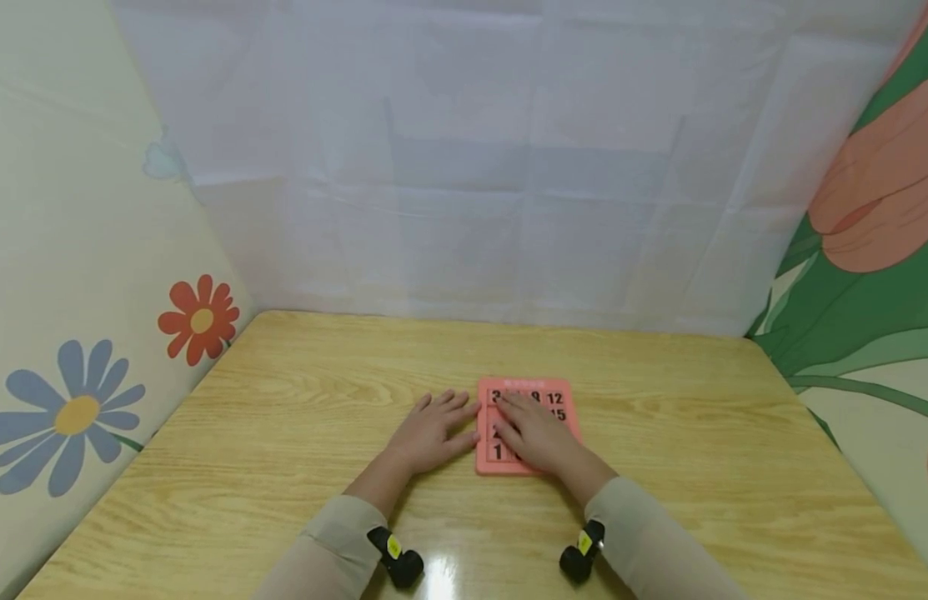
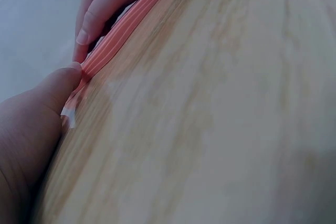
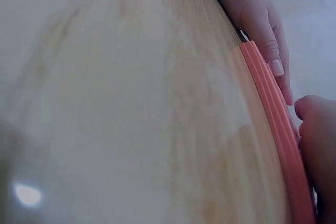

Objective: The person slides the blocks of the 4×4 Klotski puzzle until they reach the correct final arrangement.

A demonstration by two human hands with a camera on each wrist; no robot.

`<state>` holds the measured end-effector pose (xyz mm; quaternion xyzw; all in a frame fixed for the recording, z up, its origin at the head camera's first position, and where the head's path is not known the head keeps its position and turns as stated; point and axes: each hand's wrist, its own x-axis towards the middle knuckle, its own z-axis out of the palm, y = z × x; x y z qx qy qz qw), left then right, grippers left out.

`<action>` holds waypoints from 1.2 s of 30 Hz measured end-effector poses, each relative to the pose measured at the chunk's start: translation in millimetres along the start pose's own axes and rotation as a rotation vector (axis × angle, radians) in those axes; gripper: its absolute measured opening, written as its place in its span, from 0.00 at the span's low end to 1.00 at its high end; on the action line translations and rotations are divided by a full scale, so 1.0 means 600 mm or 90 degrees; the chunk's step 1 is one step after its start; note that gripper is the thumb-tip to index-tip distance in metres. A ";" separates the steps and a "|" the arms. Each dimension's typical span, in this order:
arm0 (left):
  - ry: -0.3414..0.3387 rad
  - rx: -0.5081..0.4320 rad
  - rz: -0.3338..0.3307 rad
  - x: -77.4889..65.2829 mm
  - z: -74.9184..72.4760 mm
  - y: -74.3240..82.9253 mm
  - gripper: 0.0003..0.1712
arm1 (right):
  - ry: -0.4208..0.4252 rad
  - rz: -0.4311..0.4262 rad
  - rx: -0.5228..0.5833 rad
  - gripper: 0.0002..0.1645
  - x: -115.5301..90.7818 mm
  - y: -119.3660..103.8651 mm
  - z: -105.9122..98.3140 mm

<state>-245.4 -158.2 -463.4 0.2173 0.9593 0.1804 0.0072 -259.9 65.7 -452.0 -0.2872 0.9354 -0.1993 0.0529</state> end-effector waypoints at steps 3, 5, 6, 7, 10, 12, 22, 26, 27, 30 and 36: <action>0.000 0.000 0.000 0.000 0.001 0.000 0.34 | 0.005 0.003 0.005 0.32 -0.007 0.001 0.002; 0.002 0.003 0.000 0.000 0.001 0.000 0.34 | 0.008 0.000 0.003 0.32 -0.013 0.001 0.002; 0.003 0.004 0.000 0.000 0.001 -0.001 0.34 | 0.010 -0.003 0.002 0.32 -0.016 0.001 0.002; 0.004 0.005 0.000 0.001 0.000 -0.001 0.34 | 0.013 -0.008 0.002 0.32 -0.019 0.000 0.002; 0.005 0.006 -0.001 0.001 0.000 -0.001 0.34 | 0.018 -0.024 -0.002 0.32 -0.029 -0.001 0.001; 0.003 0.004 -0.002 0.001 0.000 -0.002 0.34 | 0.022 -0.036 -0.003 0.31 -0.037 -0.001 0.002; 0.000 0.005 -0.005 0.001 -0.001 0.001 0.34 | 0.015 -0.073 -0.022 0.31 -0.067 -0.006 0.010; 0.003 0.004 -0.003 0.001 -0.002 0.001 0.34 | 0.004 -0.073 -0.019 0.31 -0.074 -0.008 0.012; 0.004 0.003 -0.003 0.001 -0.002 0.002 0.34 | 0.004 -0.074 -0.017 0.31 -0.075 -0.009 0.012; 0.007 0.001 -0.004 0.001 -0.002 0.001 0.33 | 0.005 -0.080 -0.022 0.31 -0.075 -0.009 0.014; 0.013 0.008 0.000 0.000 0.002 -0.001 0.33 | -0.003 -0.077 -0.028 0.31 -0.073 -0.009 0.015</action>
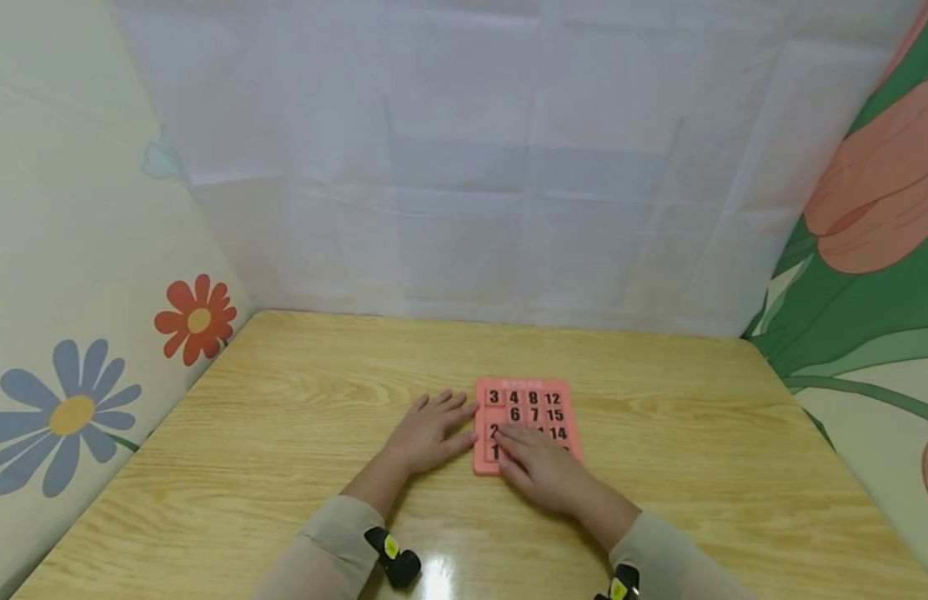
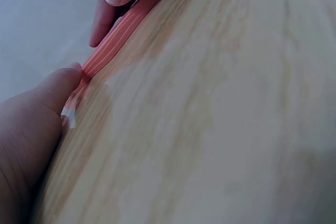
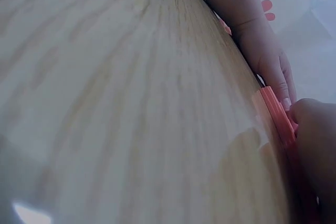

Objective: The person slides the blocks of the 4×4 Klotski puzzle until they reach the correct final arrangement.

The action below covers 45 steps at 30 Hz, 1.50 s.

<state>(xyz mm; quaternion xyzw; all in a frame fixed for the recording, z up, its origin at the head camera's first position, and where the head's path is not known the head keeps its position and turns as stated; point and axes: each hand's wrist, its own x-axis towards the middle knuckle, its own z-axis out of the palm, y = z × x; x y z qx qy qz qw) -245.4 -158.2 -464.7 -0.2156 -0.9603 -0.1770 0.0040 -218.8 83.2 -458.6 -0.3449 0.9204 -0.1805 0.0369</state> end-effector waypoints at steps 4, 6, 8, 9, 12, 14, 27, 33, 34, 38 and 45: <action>-0.005 -0.001 -0.001 0.000 0.001 -0.001 0.34 | 0.000 0.007 -0.006 0.31 0.003 0.000 0.000; -0.008 -0.003 -0.001 -0.001 0.002 -0.001 0.34 | 0.002 0.005 -0.007 0.31 0.005 0.001 -0.001; -0.011 -0.005 -0.002 -0.001 0.001 -0.001 0.34 | 0.004 0.003 -0.009 0.31 0.007 0.001 -0.002; -0.009 -0.006 -0.001 -0.001 0.002 -0.001 0.34 | 0.005 0.002 -0.010 0.30 0.009 0.001 -0.002; -0.008 -0.006 0.002 -0.001 0.001 -0.001 0.34 | 0.006 0.002 -0.010 0.30 0.013 0.003 -0.003; -0.007 -0.005 0.003 -0.001 0.001 -0.001 0.34 | 0.003 0.005 -0.009 0.30 0.016 0.003 -0.004; -0.006 -0.003 -0.001 0.000 0.002 -0.003 0.34 | 0.003 0.019 0.006 0.31 0.031 0.007 -0.010; -0.002 0.001 0.005 0.001 0.002 -0.003 0.33 | 0.004 0.021 0.001 0.31 0.038 0.008 -0.012; -0.005 0.002 0.003 0.001 0.002 -0.004 0.34 | 0.003 0.021 0.000 0.31 0.038 0.008 -0.012; -0.008 0.000 0.003 0.001 0.002 -0.004 0.34 | 0.000 0.026 0.003 0.31 0.040 0.009 -0.012; 0.001 -0.003 0.003 0.000 0.002 -0.003 0.33 | 0.003 0.031 0.006 0.31 0.039 0.009 -0.011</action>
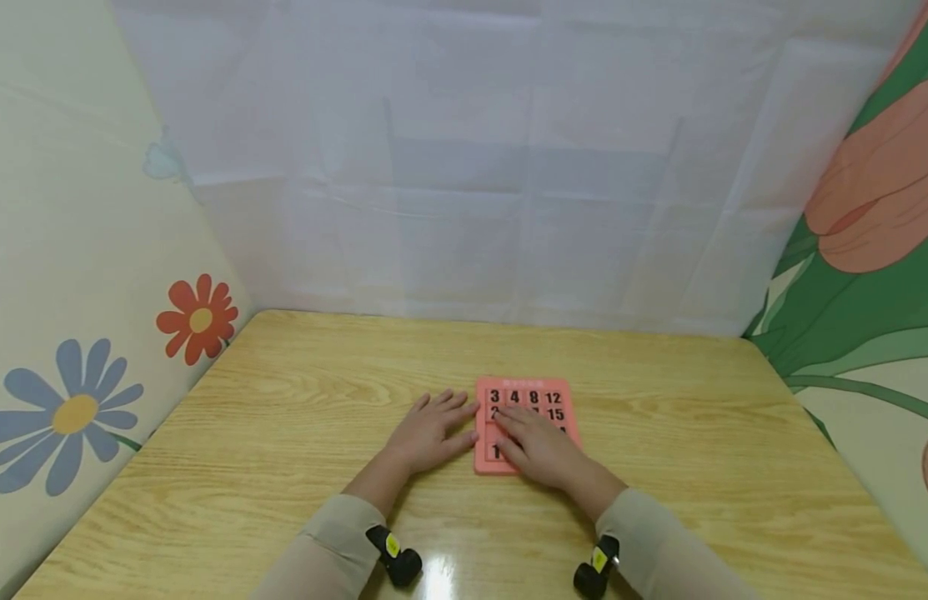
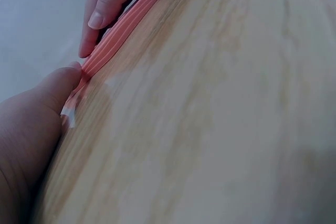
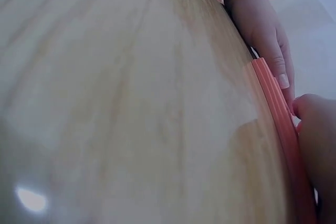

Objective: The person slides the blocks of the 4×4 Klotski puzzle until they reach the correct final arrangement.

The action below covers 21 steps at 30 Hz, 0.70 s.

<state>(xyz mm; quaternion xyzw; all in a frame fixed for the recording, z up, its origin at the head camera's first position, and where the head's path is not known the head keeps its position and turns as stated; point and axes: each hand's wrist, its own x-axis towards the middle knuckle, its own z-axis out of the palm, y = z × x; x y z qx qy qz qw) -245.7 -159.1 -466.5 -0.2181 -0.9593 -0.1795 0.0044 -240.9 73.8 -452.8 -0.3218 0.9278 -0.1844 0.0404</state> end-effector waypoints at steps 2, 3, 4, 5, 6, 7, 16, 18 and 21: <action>0.001 -0.005 0.001 -0.001 0.000 0.000 0.34 | 0.005 -0.004 0.002 0.31 -0.003 0.001 0.002; 0.001 -0.005 0.000 -0.001 0.000 0.000 0.34 | 0.008 -0.008 0.002 0.31 -0.006 0.001 0.003; 0.002 -0.007 0.001 -0.001 0.000 0.000 0.34 | 0.012 -0.012 0.006 0.31 -0.009 0.001 0.003; 0.000 -0.006 0.000 -0.001 -0.001 0.001 0.34 | 0.015 -0.016 0.004 0.31 -0.013 0.001 0.004; -0.002 -0.005 0.000 -0.001 -0.002 0.001 0.34 | 0.018 -0.021 0.004 0.31 -0.017 0.001 0.004; -0.002 -0.003 0.000 -0.001 -0.003 0.002 0.34 | 0.019 -0.024 0.002 0.31 -0.022 0.001 0.004; -0.010 0.003 -0.007 0.001 -0.003 0.004 0.33 | 0.000 -0.054 0.016 0.31 -0.068 -0.003 0.007; -0.010 0.003 -0.010 0.001 -0.003 0.004 0.33 | -0.003 -0.060 0.017 0.31 -0.075 -0.005 0.008; -0.009 0.005 -0.013 0.001 -0.001 0.004 0.34 | -0.008 -0.070 0.015 0.31 -0.084 -0.008 0.010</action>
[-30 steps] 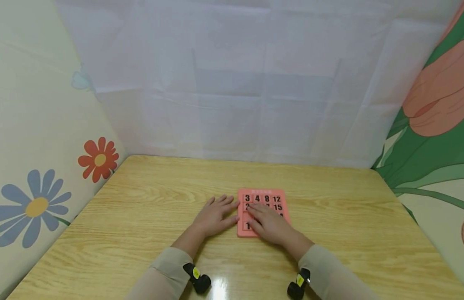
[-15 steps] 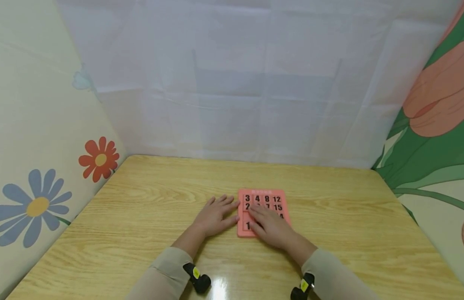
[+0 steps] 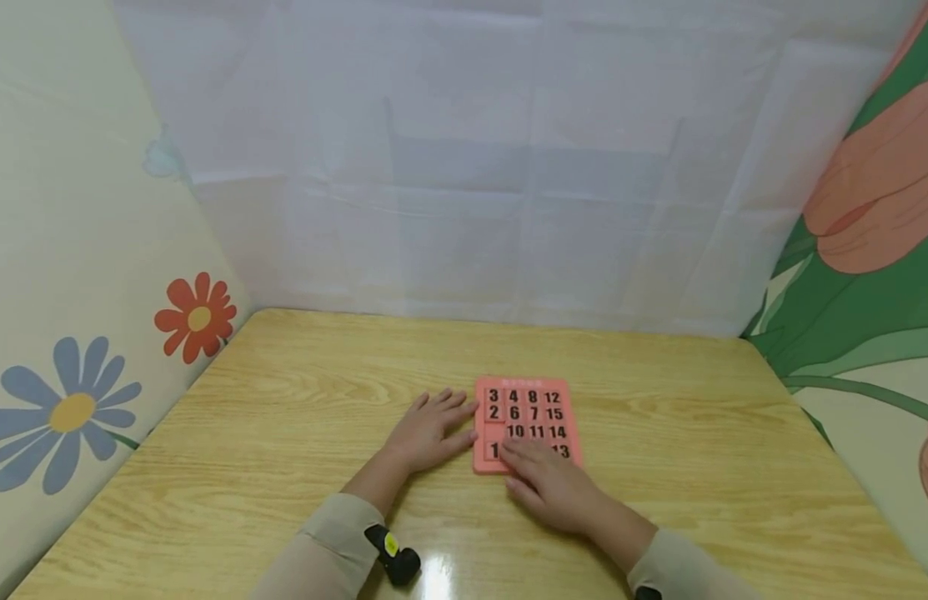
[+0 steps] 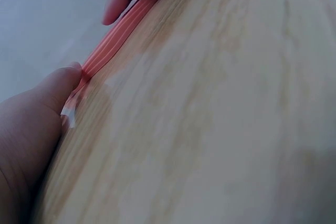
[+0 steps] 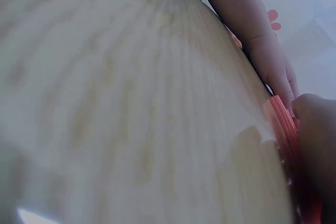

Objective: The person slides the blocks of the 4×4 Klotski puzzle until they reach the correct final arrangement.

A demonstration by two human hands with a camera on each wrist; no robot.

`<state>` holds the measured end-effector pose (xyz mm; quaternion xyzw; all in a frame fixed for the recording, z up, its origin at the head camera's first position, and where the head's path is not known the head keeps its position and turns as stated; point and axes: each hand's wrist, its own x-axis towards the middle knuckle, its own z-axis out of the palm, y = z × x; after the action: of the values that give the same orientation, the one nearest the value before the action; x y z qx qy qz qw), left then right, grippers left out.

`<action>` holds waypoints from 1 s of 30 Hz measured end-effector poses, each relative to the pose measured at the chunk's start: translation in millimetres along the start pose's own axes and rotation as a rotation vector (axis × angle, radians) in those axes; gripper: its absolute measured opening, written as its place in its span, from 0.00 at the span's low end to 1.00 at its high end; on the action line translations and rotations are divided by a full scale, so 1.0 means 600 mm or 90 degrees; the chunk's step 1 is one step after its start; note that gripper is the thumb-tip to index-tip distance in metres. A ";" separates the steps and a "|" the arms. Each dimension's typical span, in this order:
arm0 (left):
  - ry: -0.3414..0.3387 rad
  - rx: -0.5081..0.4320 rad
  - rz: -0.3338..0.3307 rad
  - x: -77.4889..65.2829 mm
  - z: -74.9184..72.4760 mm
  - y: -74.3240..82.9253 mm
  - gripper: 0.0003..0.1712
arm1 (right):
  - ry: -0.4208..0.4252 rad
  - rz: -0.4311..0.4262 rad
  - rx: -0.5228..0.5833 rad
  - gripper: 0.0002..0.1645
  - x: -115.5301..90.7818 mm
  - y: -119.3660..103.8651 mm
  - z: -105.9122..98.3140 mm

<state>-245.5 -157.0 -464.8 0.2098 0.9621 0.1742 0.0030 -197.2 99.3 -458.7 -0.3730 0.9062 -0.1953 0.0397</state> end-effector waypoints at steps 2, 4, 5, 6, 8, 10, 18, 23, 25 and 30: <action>-0.001 0.000 -0.001 -0.001 0.001 -0.001 0.34 | -0.007 -0.008 0.002 0.31 -0.004 -0.003 0.001; -0.004 0.001 -0.002 -0.002 0.001 -0.001 0.34 | -0.016 -0.014 0.001 0.31 -0.006 -0.006 0.002; -0.005 0.000 -0.003 -0.002 0.000 0.000 0.34 | -0.019 -0.016 0.002 0.31 -0.007 -0.006 0.003; -0.009 0.001 -0.005 -0.003 0.000 0.000 0.34 | -0.020 -0.018 0.001 0.31 -0.008 -0.007 0.003; -0.006 -0.002 -0.003 -0.004 0.000 -0.001 0.34 | -0.019 -0.022 -0.003 0.31 -0.009 -0.007 0.004; -0.008 -0.001 -0.004 -0.004 0.001 -0.001 0.35 | -0.011 -0.029 -0.009 0.31 -0.008 -0.007 0.005; -0.006 -0.002 -0.002 -0.004 -0.001 0.000 0.35 | -0.021 -0.016 -0.010 0.31 0.000 -0.006 0.004; -0.002 -0.003 0.002 -0.003 0.000 -0.001 0.34 | -0.026 0.002 -0.004 0.30 0.005 -0.006 0.000; -0.003 -0.003 0.003 -0.003 0.000 -0.001 0.34 | -0.022 0.002 -0.002 0.31 0.006 -0.005 -0.001; -0.003 -0.001 0.002 -0.002 0.000 -0.001 0.34 | -0.014 0.003 -0.010 0.31 0.011 -0.002 -0.001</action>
<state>-244.9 -158.1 -465.0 0.2115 0.9617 0.1744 0.0054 -201.1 94.0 -457.0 -0.3732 0.9080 -0.1844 0.0470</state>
